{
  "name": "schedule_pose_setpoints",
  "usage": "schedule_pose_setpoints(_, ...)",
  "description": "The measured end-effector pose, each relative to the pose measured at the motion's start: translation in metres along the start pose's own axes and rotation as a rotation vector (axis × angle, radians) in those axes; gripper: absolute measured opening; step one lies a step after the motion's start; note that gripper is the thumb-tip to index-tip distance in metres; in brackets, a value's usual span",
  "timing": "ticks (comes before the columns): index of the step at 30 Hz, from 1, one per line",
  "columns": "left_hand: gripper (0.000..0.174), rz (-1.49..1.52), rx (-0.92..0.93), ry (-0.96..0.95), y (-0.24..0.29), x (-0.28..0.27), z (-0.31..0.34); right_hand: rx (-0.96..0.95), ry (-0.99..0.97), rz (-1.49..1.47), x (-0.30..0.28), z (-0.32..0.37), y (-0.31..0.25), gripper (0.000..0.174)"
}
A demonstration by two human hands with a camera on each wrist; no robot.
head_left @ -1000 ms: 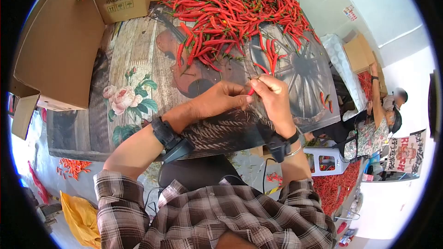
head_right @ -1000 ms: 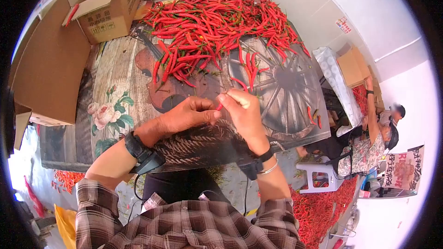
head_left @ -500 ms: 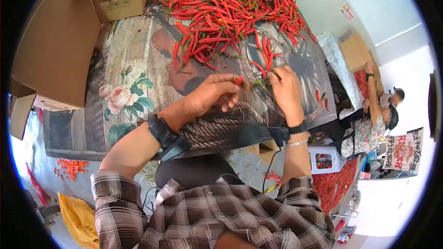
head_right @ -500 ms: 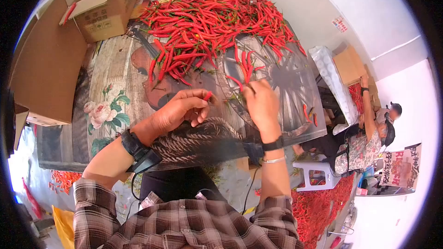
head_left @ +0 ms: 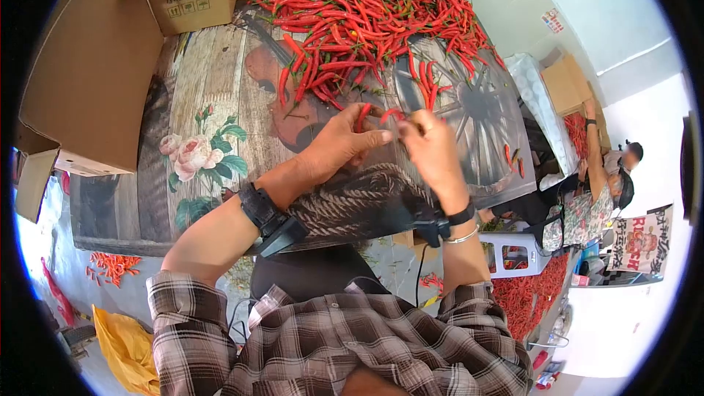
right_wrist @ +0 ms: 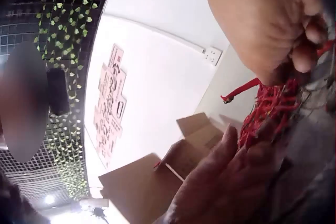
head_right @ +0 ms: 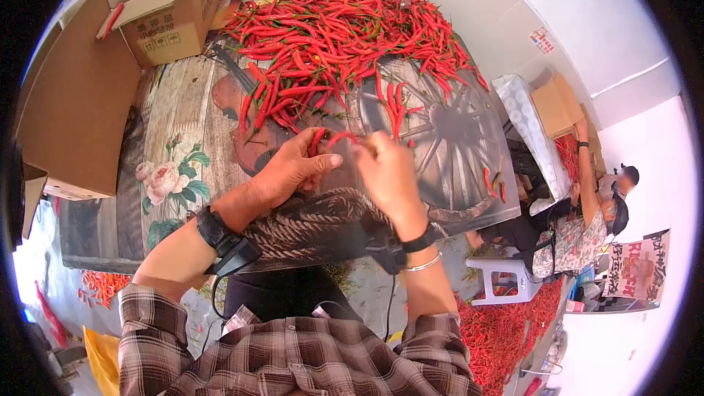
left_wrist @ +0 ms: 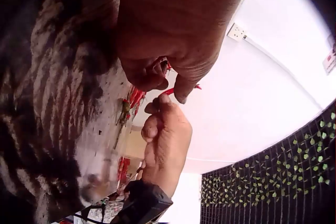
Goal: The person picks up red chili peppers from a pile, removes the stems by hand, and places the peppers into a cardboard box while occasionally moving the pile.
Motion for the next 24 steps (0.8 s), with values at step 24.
schedule_pose_setpoints(24,0.022,0.260,-0.055,-0.119,0.001,-0.002,-0.002,-0.108,-0.567,-0.653,0.001,0.076,-0.073,0.013)
Point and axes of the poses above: each hand's wrist, its own z-axis away from the middle knuckle, its own x-axis out of the palm, y = z × x, the point moved 7 cm from there along -z, towards the middle knuckle, and after that the axes turned 9 degrees about z, right-handed, at the moved point
